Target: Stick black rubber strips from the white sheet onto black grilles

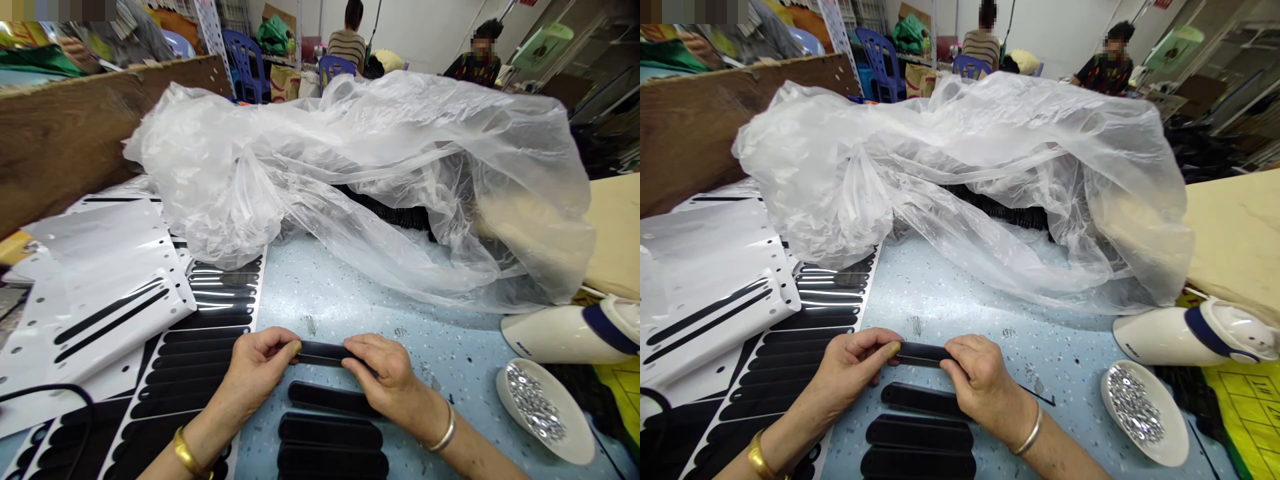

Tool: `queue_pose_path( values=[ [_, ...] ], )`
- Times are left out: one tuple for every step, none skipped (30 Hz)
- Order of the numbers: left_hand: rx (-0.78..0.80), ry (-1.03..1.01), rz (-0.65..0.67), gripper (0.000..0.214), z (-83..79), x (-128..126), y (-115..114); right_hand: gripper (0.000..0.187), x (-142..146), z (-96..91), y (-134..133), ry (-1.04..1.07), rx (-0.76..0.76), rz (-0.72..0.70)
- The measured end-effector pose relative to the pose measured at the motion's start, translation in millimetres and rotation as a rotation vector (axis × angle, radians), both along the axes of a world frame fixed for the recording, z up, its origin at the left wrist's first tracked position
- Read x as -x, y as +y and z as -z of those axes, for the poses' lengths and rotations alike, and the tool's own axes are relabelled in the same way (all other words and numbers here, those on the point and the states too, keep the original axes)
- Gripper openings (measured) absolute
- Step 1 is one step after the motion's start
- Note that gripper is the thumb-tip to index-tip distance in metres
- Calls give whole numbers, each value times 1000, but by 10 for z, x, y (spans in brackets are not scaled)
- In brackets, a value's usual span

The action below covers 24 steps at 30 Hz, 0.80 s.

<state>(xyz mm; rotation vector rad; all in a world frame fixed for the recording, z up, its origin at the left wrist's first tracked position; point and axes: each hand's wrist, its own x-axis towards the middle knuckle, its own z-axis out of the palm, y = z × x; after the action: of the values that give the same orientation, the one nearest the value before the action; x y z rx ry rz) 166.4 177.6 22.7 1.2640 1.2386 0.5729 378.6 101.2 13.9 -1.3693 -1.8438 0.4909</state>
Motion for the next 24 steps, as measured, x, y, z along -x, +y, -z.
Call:
queue_pose_path(
  values=[
    [0, 5, 4, 21, -14, -13, 6, 16, 0, 0, 0, 1, 4, -1],
    [-1, 10, 3, 20, -28, -27, 11, 16, -2, 2, 0, 4, 4, 0],
    [-9, 16, -1, 19, -38, -38, 15, 16, -6, 5, 1, 9, 1, 2],
    [-24, 20, -3, 19, -43, -47, 17, 17, -13, 9, 1, 16, 1, 4],
    [-44, 26, -2, 19, -43, -52, 16, 17, -20, 13, 3, 26, 1, 3],
    [-68, 35, 7, 19, -38, -52, 12, 17, -28, 16, 5, 38, 5, 3],
    [-102, 52, 21, 20, -27, -46, 5, 17, -36, 18, 8, 54, 10, 3],
    [-155, 85, 42, 20, -14, -36, -6, 16, -42, 17, 12, 70, 16, 4],
    [-242, 132, 60, 20, 1, -22, -19, 16, -47, 14, 17, 83, 25, 5],
    [-367, 183, 78, 19, 15, -4, -35, 15, -50, 11, 21, 93, 35, 6],
    [-529, 228, 99, 18, 27, 16, -53, 15, -50, 7, 26, 99, 43, 9],
    [-711, 259, 133, 20, 37, 38, -71, 15, -48, 4, 30, 101, 51, 11],
    [-888, 273, 190, 26, 44, 60, -88, 15, -45, 2, 32, 99, 53, 10],
    [-1039, 270, 270, 35, 50, 81, -104, 15, -41, 2, 32, 95, 51, 9],
    [-1150, 266, 361, 45, 55, 101, -120, 15, -37, 5, 30, 89, 43, 7],
    [-1214, 273, 459, 55, 61, 119, -134, 15, -34, 10, 26, 81, 31, 6],
    [-1242, 295, 547, 66, 69, 134, -148, 15, -32, 18, 20, 72, 21, 4],
    [-1247, 325, 617, 75, 81, 147, -162, 16, -31, 26, 13, 62, 10, 2],
    [-1243, 360, 663, 83, 97, 158, -175, 16, -32, 34, 7, 52, -2, 2],
    [-1237, 395, 695, 89, 119, 167, -187, 17, -35, 41, 1, 44, -11, 1],
    [-1232, 424, 714, 93, 146, 175, -198, 17, -40, 46, -4, 38, -18, 0],
    [-1234, 438, 720, 95, 176, 181, -207, 17, -46, 48, -7, 35, -20, -1],
    [-1241, 441, 718, 96, 209, 186, -215, 17, -54, 47, -8, 37, -17, -1],
    [-1248, 439, 716, 96, 242, 189, -220, 17, -62, 43, -8, 44, -10, -5]
  ],
)
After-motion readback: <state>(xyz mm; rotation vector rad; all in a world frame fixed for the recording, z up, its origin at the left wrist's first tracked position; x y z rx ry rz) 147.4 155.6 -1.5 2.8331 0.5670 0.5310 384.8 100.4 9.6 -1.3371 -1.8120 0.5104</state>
